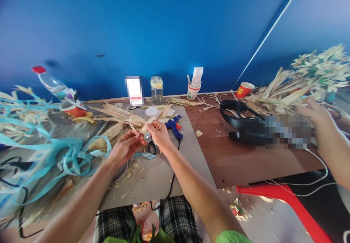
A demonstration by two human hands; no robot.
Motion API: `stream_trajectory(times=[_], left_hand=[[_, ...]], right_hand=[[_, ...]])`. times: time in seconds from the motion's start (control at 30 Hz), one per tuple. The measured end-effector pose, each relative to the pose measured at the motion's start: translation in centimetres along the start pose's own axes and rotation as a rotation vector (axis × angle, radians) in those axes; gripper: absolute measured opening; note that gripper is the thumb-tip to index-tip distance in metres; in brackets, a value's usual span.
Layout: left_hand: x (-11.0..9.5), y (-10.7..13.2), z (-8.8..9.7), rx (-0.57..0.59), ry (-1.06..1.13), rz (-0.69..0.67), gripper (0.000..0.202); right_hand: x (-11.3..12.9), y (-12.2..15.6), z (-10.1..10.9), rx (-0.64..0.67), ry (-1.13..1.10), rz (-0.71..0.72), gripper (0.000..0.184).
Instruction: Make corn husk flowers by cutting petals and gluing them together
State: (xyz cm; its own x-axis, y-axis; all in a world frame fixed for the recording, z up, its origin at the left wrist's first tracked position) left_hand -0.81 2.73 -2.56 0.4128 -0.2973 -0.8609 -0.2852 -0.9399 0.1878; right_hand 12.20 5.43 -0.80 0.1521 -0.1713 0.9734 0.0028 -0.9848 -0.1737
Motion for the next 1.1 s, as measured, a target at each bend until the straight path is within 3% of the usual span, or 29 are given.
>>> stream_trajectory(times=[0.13, 0.33, 0.57, 0.87, 1.1], left_hand=[[0.3, 0.0, 0.3, -0.002, -0.034, -0.014, 0.025], [0.4, 0.0, 0.3, 0.013, -0.036, -0.017, 0.024], [0.7, 0.2, -0.2, 0.065, -0.054, 0.031, 0.022], [1.2, 0.8, -1.2, 0.201, -0.102, 0.133, 0.017], [1.0, 0.6, -0.6, 0.116, -0.105, 0.100, 0.025]], right_hand=[[0.1, 0.1, 0.0, -0.001, -0.020, -0.016, 0.034], [0.7, 0.5, -0.8, 0.125, -0.289, -0.109, 0.026], [0.6, 0.4, -0.8, 0.170, -0.451, -0.221, 0.034], [-0.2, -0.5, 0.3, 0.188, -0.413, -0.261, 0.027], [0.2, -0.1, 0.1, 0.174, -0.338, -0.271, 0.032]])
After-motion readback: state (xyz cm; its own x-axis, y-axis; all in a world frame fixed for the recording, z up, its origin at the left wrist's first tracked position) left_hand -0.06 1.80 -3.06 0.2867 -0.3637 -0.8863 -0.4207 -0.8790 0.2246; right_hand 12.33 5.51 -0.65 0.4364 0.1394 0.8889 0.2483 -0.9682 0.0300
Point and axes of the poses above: each hand's wrist, its own y-axis away from the middle knuckle, its own z-axis out of the back of the hand, x = y × z, the point moved 6 cm from there along -y, towards the middle knuckle, and after that the axes turned 2 degrees about z, right-handed, at the moved point
